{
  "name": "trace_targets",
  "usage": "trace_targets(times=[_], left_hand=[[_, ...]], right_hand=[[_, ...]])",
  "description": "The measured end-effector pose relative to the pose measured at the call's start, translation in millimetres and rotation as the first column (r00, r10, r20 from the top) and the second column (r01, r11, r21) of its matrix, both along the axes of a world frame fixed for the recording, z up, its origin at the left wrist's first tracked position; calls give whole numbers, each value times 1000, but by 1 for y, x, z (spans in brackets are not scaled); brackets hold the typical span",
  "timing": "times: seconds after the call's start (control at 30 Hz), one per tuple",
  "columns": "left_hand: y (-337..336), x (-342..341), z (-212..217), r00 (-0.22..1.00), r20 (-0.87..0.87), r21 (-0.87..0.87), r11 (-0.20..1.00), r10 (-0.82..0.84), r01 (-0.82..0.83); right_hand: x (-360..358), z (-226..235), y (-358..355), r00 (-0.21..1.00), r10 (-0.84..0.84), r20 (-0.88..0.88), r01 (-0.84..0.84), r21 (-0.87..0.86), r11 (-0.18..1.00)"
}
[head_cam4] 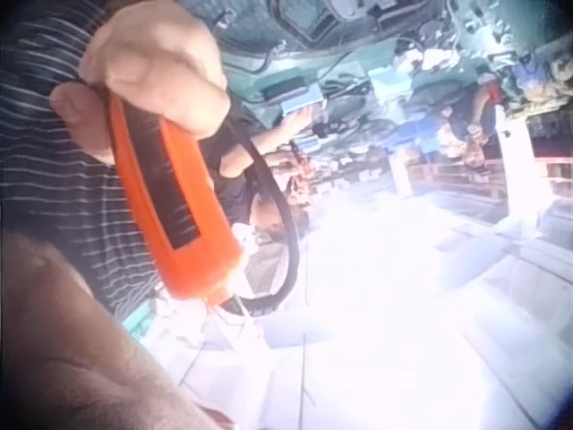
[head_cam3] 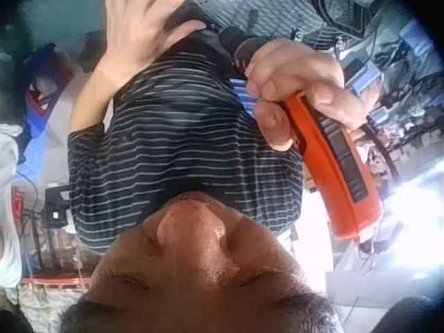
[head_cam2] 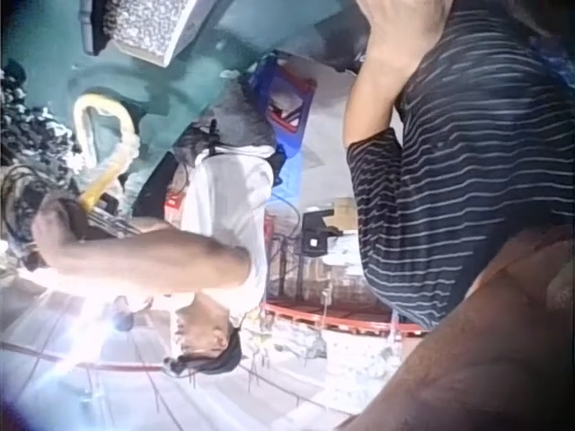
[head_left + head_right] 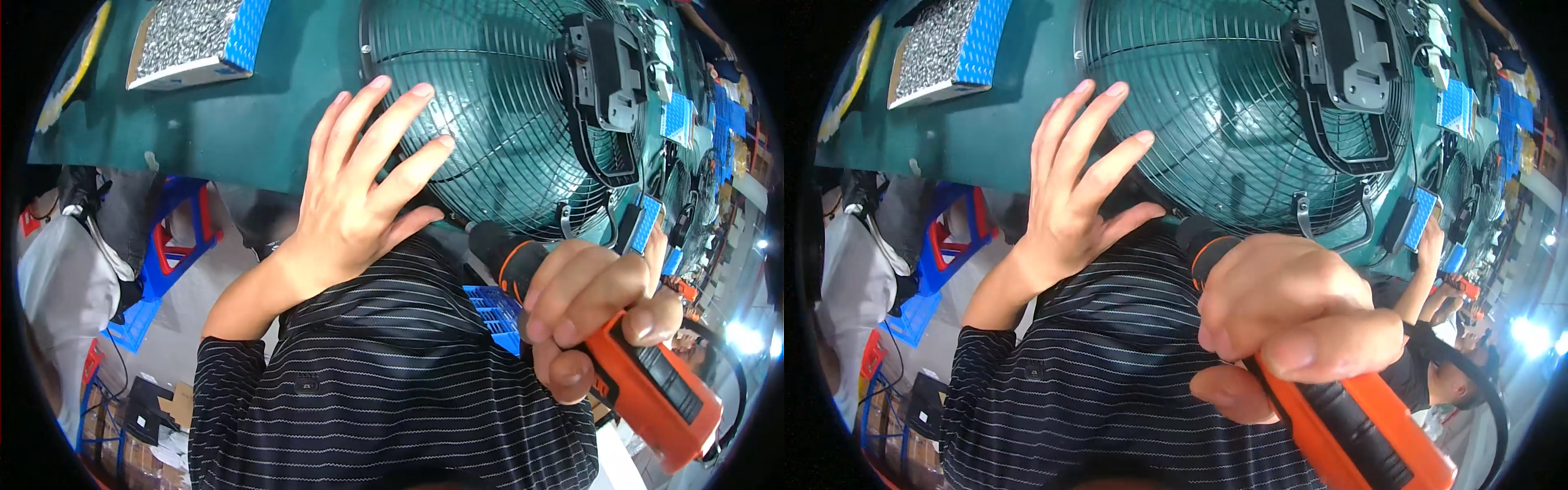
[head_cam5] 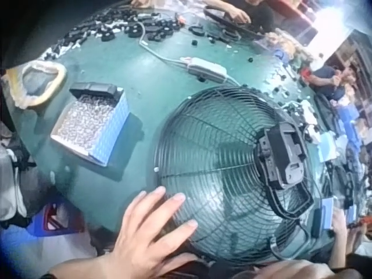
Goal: Assembling electric fans by attaching the protective grill and screws using an electric screwdriver.
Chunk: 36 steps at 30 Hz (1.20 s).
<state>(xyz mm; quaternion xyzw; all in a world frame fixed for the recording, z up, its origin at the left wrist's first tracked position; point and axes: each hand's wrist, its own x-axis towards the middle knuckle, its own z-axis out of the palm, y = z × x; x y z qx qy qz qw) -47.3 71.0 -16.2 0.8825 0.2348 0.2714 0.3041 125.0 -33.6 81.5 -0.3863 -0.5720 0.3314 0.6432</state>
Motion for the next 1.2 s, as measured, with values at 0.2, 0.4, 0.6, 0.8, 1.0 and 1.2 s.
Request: trace_targets(times=[0.2, 0.4, 0.6, 0.8, 1.0, 1.2], left_hand=[[0, -3, -5, 999, 35, -13, 1000, 7, -6], [0, -3, -6, 998, 61, -7, 1000, 11, -10], [1, -4, -11, 998, 66, 15, 1000, 5, -6], [4, -4, -11, 998, 62, 11, 1000, -13, 12], [3, -5, -14, 998, 64, 15, 1000, -1, 0], [3, -3, -16, 996, 94, 14, 1000, 3, -5]], right_hand=[[-4, 1, 0, 999, -14, -31, 15, 9, 1000], [-4, 3, 1, 998, -37, 58, 39, -38, 999], [3, 1, 9, 999, -25, 34, 28, -62, 998], [26, 0, 31, 944, 328, -29, -329, -62, 942], [15, -1, 29, 918, 338, -208, -357, -57, 932], [18, -1, 37, 848, 506, -159, -508, 27, 861]])
